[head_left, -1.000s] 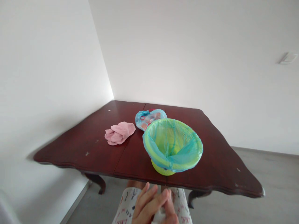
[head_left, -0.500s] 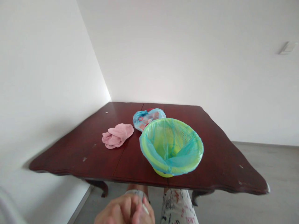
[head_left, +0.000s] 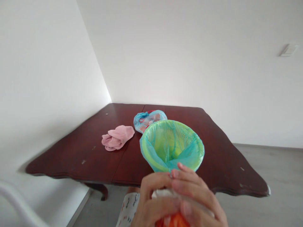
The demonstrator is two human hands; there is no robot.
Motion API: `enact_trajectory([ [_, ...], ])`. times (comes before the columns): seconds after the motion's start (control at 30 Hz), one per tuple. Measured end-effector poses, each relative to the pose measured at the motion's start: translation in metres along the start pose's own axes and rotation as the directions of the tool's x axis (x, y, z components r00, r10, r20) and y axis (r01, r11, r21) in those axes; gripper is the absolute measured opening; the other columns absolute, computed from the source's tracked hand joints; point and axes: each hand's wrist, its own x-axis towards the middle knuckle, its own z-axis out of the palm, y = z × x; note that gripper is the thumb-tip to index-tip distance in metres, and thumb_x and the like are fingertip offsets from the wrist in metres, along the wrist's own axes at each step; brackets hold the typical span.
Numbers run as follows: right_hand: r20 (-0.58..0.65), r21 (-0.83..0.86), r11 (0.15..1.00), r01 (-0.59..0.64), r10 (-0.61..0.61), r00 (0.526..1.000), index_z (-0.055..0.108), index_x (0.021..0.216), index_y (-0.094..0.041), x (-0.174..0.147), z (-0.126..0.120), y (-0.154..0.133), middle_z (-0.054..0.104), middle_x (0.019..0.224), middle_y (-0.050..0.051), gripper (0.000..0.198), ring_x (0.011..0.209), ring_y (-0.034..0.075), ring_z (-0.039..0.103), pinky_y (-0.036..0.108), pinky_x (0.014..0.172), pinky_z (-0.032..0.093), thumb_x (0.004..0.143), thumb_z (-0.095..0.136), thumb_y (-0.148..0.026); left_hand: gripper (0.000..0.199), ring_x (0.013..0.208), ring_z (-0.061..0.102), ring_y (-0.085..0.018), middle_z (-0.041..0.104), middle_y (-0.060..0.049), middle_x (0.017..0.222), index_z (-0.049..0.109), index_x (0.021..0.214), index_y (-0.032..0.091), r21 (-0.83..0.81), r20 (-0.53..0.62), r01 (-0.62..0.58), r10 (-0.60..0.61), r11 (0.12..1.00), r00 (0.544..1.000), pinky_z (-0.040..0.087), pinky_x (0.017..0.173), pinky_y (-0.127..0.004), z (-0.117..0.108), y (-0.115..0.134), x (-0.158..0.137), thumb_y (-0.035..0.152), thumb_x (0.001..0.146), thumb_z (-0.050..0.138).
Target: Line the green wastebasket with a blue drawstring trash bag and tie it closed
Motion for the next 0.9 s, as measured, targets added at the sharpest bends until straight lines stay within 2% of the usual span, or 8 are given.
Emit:
enact_trajectory([
  [0.1, -0.056, -0.174, 0.985, 0.003, -0.012, 0.998, 0.062, 0.171, -0.031, 0.053, -0.016, 0.024, 0.070, 0.169, 0.013, 0.058, 0.155, 0.038, 0.071, 0.072, 0.138, 0.052, 0.115, 0.074, -0.029, 0.063, 0.161, 0.064, -0.038, 0.047, -0.015, 0.188, 0.049, 0.183, 0.037, 0.245, 0.001, 0.026, -0.027, 0.969, 1.000, 0.066, 0.123, -0.054, -0.025, 0.009, 0.037, 0.041, 0.121, 0.058],
  [0.2, 0.159, -0.385, 0.912, -0.139, 0.214, 0.964, 0.063, 0.172, -0.041, 0.076, -0.026, 0.049, 0.066, 0.176, 0.010, 0.052, 0.165, 0.044, 0.061, 0.091, 0.143, 0.018, 0.121, 0.065, -0.035, 0.055, 0.167, 0.057, -0.040, 0.057, -0.013, 0.181, 0.059, 0.175, 0.037, 0.459, 0.021, 0.067, -0.087, 0.886, 0.996, 0.054, 0.135, -0.067, -0.054, 0.006, 0.063, 0.031, 0.120, 0.060],
  [0.27, 0.224, -0.422, 0.886, -0.193, 0.308, 0.925, 0.061, 0.174, -0.045, 0.070, -0.038, 0.063, 0.067, 0.176, 0.008, 0.050, 0.167, 0.043, 0.060, 0.094, 0.142, 0.009, 0.125, 0.056, -0.038, 0.046, 0.161, 0.062, -0.037, 0.066, -0.011, 0.172, 0.066, 0.166, 0.037, 0.456, -0.008, 0.107, -0.116, 0.884, 0.993, 0.056, 0.133, -0.064, -0.070, -0.006, 0.063, 0.031, 0.121, 0.059],
  [0.4, -0.099, -0.324, 0.854, -0.408, 0.398, 0.912, 0.075, 0.159, -0.035, 0.026, -0.063, 0.078, 0.076, 0.162, 0.012, 0.040, 0.156, 0.037, 0.069, 0.076, 0.141, 0.035, 0.124, 0.055, -0.035, 0.035, 0.152, 0.071, -0.033, 0.073, -0.011, 0.162, 0.070, 0.154, 0.032, 0.406, -0.152, 0.259, -0.215, 0.876, 0.965, 0.061, 0.128, -0.057, -0.079, -0.045, 0.029, 0.030, 0.121, 0.057],
  [0.5, -0.396, -0.175, 0.820, -0.545, 0.448, 0.802, 0.080, 0.141, -0.025, -0.024, -0.060, 0.080, 0.082, 0.137, 0.015, 0.028, 0.130, 0.034, 0.079, 0.059, 0.118, 0.060, 0.120, 0.065, -0.035, 0.043, 0.147, 0.075, -0.034, 0.073, -0.014, 0.159, 0.062, 0.160, 0.031, 0.376, -0.190, 0.347, -0.295, 0.859, 0.936, 0.062, 0.127, -0.061, -0.067, -0.075, -0.001, 0.033, 0.117, 0.067],
  [0.57, -0.456, -0.116, 0.805, -0.582, 0.478, 0.751, 0.078, 0.137, -0.024, -0.057, -0.046, 0.077, 0.081, 0.128, 0.014, 0.024, 0.116, 0.031, 0.081, 0.053, 0.106, 0.065, 0.117, 0.068, -0.031, 0.051, 0.138, 0.080, -0.033, 0.075, -0.015, 0.153, 0.058, 0.163, 0.030, 0.301, -0.182, 0.388, -0.346, 0.871, 0.920, 0.067, 0.121, -0.058, -0.054, -0.089, -0.016, 0.034, 0.114, 0.074],
  [0.77, -0.293, -0.308, 0.865, -0.396, 0.309, 0.905, 0.076, 0.150, -0.028, -0.100, -0.003, 0.067, 0.073, 0.148, 0.017, 0.051, 0.133, 0.036, 0.076, 0.056, 0.100, 0.072, 0.102, 0.082, -0.012, 0.038, 0.109, 0.082, -0.026, 0.079, -0.009, 0.125, 0.066, 0.148, 0.029, 0.077, -0.167, 0.303, -0.287, 0.950, 0.943, 0.070, 0.098, -0.042, -0.026, -0.103, -0.024, 0.032, 0.112, 0.079],
  [0.9, -0.294, -0.339, 0.882, -0.326, 0.230, 0.928, 0.085, 0.128, -0.030, -0.086, 0.005, 0.067, 0.074, 0.137, 0.013, 0.040, 0.116, 0.031, 0.080, 0.047, 0.085, 0.073, 0.099, 0.080, -0.003, 0.018, 0.093, 0.075, -0.024, 0.075, -0.005, 0.105, 0.073, 0.124, 0.027, 0.120, -0.225, 0.155, -0.125, 0.980, 0.966, 0.065, 0.083, -0.037, -0.019, -0.101, -0.013, 0.029, 0.109, 0.083],
])
